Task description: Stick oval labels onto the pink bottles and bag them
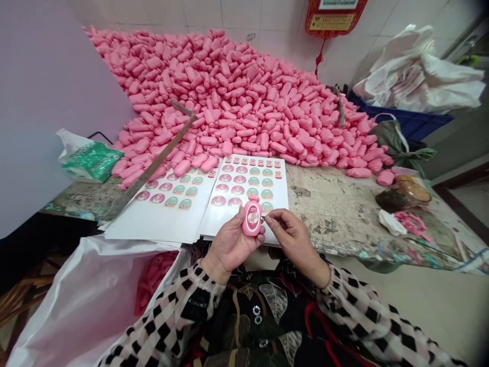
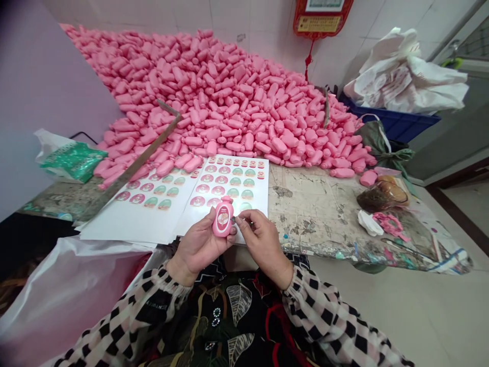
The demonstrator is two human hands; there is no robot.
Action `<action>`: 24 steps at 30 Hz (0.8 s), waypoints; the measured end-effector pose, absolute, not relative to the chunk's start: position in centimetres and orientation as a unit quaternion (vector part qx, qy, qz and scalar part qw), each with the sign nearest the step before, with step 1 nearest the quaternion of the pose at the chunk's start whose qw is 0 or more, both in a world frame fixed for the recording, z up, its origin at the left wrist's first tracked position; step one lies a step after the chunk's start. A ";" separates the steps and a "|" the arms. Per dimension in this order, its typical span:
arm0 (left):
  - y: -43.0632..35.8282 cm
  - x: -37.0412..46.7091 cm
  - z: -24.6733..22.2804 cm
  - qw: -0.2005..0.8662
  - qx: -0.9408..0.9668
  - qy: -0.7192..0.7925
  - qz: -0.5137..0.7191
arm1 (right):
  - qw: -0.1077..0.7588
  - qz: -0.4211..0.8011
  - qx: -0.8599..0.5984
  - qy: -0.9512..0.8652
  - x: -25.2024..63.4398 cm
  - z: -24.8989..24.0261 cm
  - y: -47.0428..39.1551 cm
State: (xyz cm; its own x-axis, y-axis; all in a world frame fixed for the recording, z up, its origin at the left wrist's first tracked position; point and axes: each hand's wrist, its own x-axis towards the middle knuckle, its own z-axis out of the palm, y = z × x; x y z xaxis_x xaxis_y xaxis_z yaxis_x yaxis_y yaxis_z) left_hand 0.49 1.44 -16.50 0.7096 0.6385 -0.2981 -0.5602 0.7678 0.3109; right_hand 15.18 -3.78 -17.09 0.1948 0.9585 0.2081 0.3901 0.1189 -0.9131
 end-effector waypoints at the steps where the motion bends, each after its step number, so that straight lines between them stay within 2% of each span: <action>1: 1.5 0.5 -16.5 0.919 0.098 0.198 0.327 | 0.491 0.291 -0.597 -0.564 15.2 -17.2 -3.7; 24: 1.3 0.1 -16.8 0.918 0.094 0.191 0.334 | 0.526 0.426 -0.564 -0.473 14.2 -16.8 -3.5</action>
State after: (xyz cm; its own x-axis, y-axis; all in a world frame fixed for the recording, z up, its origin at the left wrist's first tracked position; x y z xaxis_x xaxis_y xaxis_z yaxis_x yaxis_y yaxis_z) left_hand 0.14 1.34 -16.84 0.7037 0.6496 -0.2879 -0.5776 0.7589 0.3006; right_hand 14.24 -3.52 -16.83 0.1893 0.9818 0.0173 0.0865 0.0008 -0.9962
